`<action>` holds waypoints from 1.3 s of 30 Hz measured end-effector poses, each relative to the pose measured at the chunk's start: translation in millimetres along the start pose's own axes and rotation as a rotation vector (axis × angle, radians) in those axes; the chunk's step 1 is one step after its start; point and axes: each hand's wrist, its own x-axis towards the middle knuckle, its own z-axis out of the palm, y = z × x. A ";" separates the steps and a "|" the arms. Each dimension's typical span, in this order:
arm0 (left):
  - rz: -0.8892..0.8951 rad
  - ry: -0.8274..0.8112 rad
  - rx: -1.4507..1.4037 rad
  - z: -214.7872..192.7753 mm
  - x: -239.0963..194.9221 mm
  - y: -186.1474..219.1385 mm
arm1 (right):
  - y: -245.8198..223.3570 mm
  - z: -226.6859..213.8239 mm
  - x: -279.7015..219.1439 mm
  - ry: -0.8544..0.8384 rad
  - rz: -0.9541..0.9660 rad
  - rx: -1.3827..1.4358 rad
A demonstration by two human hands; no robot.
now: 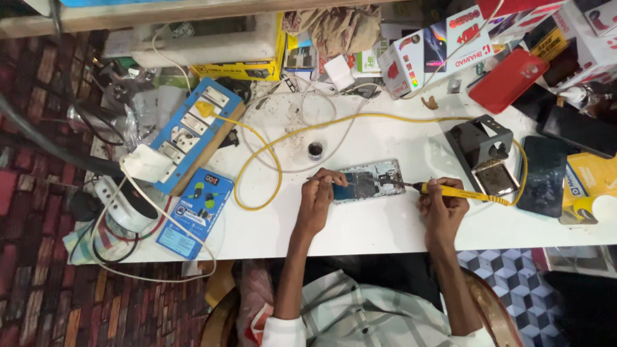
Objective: The person uses a soldering iron and tweezers to work on a small electronic circuit board placed on a white workbench. They repeatedly apply heat and manipulate components on the board while seated at a cluttered electronics repair station.
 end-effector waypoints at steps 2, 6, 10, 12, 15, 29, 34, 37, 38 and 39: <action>-0.015 -0.002 -0.004 0.2 -1.4 0.9 | -5.8 -3.4 0.0 0.005 0.092 -0.031; -0.029 -0.006 -0.006 1.5 -0.6 1.7 | -15.4 -10.8 3.6 -0.062 0.082 -0.103; -0.009 -0.004 0.011 0.4 -1.7 3.4 | -13.8 -16.7 3.0 -0.068 0.027 -0.166; -0.044 -0.003 -0.011 1.9 -1.3 3.6 | -10.5 -21.3 1.6 -0.079 -0.001 -0.209; -0.035 -0.006 -0.003 1.5 -2.7 4.0 | -1.9 -26.5 -0.4 -0.128 -0.057 -0.166; -0.049 -0.004 -0.012 1.8 -2.3 4.9 | 0.3 -23.8 4.8 -0.100 0.021 -0.090; -0.045 -0.009 -0.007 0.4 -2.2 3.3 | -5.2 -16.8 3.9 -0.084 0.048 -0.111; -0.023 -0.008 -0.009 0.8 -2.3 2.6 | -6.2 -15.2 4.3 -0.098 0.027 -0.074; -0.017 -0.008 -0.009 0.8 -1.8 2.7 | -6.6 -15.4 4.3 -0.099 0.025 -0.089; -0.012 -0.008 -0.010 1.1 -2.0 2.6 | -6.5 -16.5 3.4 -0.099 0.023 -0.106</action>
